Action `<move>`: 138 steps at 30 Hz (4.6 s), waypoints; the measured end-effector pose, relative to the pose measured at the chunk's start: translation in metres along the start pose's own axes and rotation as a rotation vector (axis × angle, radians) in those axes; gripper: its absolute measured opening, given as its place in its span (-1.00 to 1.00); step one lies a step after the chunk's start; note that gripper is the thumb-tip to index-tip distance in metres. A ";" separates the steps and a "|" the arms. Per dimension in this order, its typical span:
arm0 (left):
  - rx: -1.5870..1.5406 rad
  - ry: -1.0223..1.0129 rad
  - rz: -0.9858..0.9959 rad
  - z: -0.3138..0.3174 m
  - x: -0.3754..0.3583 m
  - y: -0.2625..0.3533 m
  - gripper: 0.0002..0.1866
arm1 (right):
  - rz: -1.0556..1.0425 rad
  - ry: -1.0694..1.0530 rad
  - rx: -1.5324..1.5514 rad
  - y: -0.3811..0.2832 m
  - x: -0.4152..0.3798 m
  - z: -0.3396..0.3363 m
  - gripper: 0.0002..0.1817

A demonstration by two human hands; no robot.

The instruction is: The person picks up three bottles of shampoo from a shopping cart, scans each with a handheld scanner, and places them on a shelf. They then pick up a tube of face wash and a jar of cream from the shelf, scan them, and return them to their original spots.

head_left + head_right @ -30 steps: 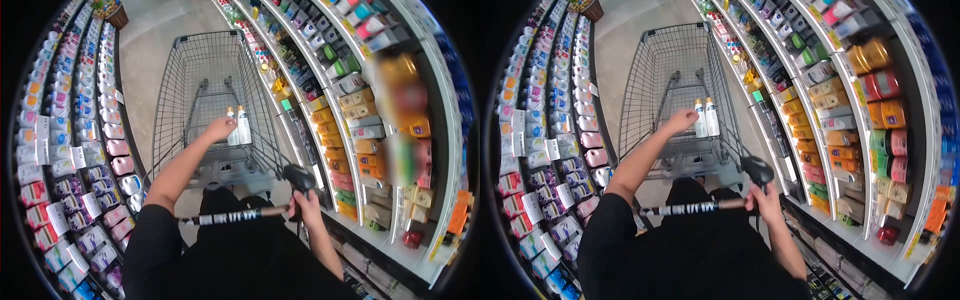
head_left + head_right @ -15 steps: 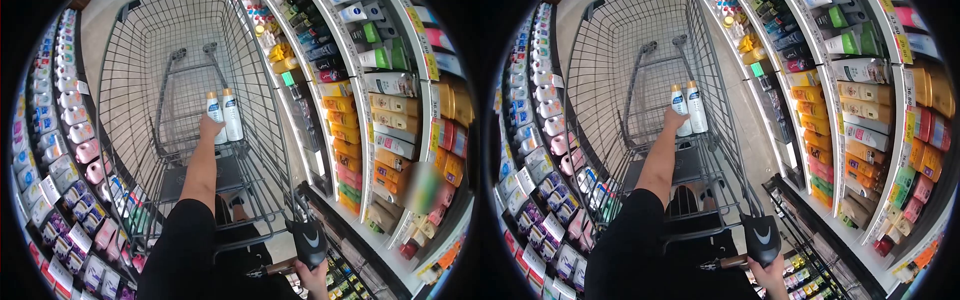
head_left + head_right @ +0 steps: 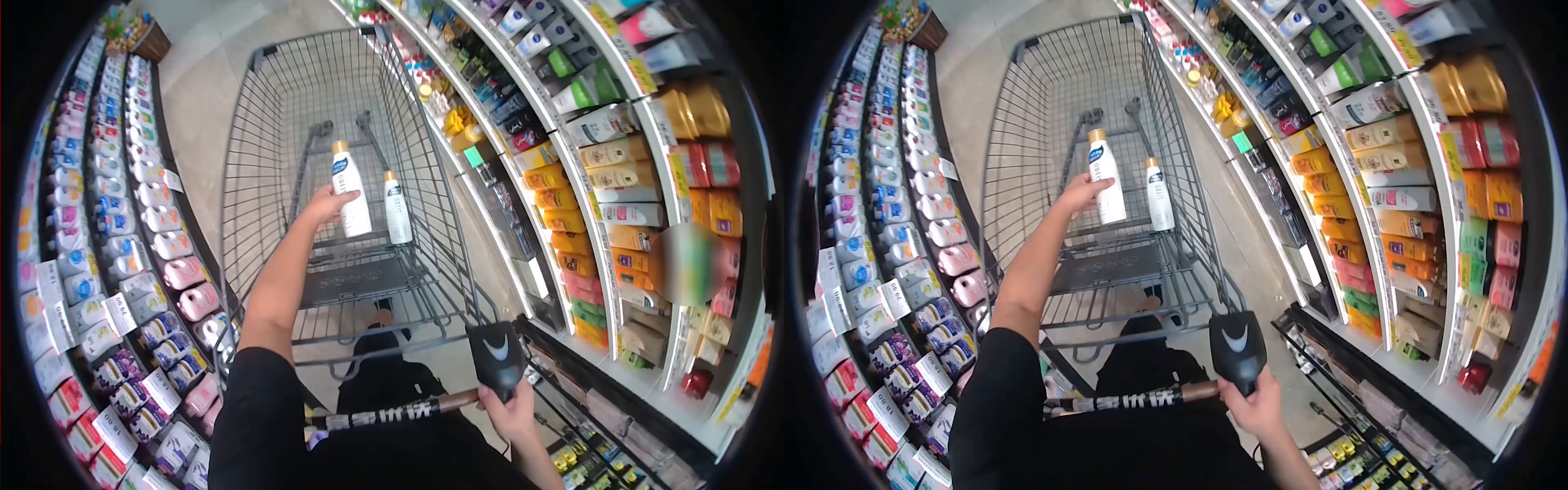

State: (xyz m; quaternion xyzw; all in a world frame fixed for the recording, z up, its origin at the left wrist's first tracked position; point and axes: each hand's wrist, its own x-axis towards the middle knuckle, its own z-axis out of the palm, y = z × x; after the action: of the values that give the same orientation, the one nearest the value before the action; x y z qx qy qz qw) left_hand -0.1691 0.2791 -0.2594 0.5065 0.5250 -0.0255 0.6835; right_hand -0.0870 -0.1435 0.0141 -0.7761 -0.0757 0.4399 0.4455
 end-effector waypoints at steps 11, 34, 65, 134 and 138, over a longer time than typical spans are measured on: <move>-0.852 -0.686 0.303 0.061 -0.313 0.075 -0.34 | -0.455 -0.228 0.386 0.020 -0.051 -0.006 -0.73; -0.685 -0.773 0.376 0.168 -0.406 0.034 -0.29 | -0.360 -0.328 0.172 0.041 -0.156 -0.044 -0.64; -0.701 -0.824 0.428 0.187 -0.454 0.018 -0.29 | -0.367 -0.301 0.184 0.064 -0.196 -0.049 -0.65; -0.757 -0.967 0.329 0.280 -0.314 0.119 -0.18 | -0.490 -0.054 0.025 -0.023 -0.073 -0.135 -0.55; -0.630 -0.949 0.384 0.301 -0.309 0.118 -0.13 | -0.561 0.082 0.191 -0.005 -0.073 -0.142 -0.43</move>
State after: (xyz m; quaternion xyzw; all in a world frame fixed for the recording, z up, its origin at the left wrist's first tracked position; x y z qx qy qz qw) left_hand -0.0323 -0.0337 0.0290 0.2986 0.0440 0.0321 0.9528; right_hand -0.0235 -0.2665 0.0932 -0.6967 -0.2275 0.2732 0.6231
